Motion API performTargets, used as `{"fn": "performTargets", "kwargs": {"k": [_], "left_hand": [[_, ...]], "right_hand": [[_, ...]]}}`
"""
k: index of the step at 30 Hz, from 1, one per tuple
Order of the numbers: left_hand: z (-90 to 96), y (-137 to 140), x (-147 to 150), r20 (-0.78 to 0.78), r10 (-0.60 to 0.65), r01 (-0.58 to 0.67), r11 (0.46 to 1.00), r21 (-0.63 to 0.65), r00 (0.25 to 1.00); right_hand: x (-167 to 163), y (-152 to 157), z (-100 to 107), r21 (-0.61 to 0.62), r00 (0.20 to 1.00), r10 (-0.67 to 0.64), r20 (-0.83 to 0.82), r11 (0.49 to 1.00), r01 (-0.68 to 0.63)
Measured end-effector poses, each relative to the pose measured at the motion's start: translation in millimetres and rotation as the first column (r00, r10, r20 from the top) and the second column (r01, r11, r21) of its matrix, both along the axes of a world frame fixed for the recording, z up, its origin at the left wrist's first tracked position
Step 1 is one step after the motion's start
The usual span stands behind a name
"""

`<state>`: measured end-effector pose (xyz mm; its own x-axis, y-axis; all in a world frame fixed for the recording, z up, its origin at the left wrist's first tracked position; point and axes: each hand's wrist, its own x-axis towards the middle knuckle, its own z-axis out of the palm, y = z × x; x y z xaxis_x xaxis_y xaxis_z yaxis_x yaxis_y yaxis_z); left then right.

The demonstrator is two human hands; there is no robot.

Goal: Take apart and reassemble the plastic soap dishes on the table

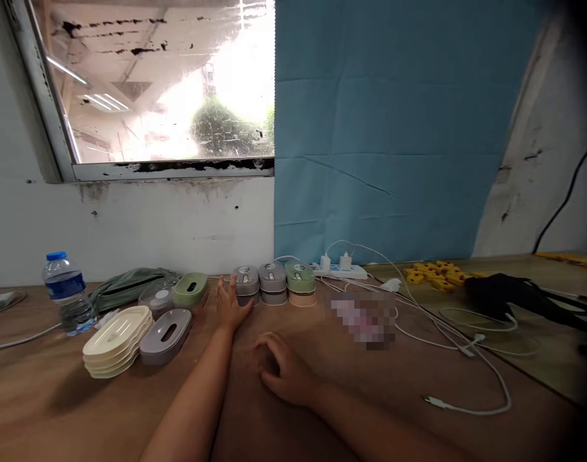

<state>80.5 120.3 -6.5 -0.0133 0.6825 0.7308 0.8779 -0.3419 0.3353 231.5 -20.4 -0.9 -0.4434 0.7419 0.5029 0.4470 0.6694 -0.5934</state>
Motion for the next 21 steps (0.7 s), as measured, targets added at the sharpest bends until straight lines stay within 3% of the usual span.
{"fn": "performTargets", "kwargs": {"k": [8, 15, 21], "left_hand": [[-8.8, 22, 4, -0.050, -0.239, 0.241, 0.969, 0.053, 0.970], [-7.8, 25, -1, 0.007, -0.263, 0.262, 0.963, 0.059, 0.965], [1.1, 0, -16, 0.160, -0.224, 0.200, 0.967, 0.157, 0.961]], "right_hand": [[1, 0, 1, -0.027, 1.000, 0.006, -0.001, 1.000, -0.007], [1, 0, 2, -0.027, 1.000, -0.001, 0.006, 1.000, 0.001], [1, -1, 1, -0.034, 1.000, -0.017, -0.012, 0.999, 0.017]]}}
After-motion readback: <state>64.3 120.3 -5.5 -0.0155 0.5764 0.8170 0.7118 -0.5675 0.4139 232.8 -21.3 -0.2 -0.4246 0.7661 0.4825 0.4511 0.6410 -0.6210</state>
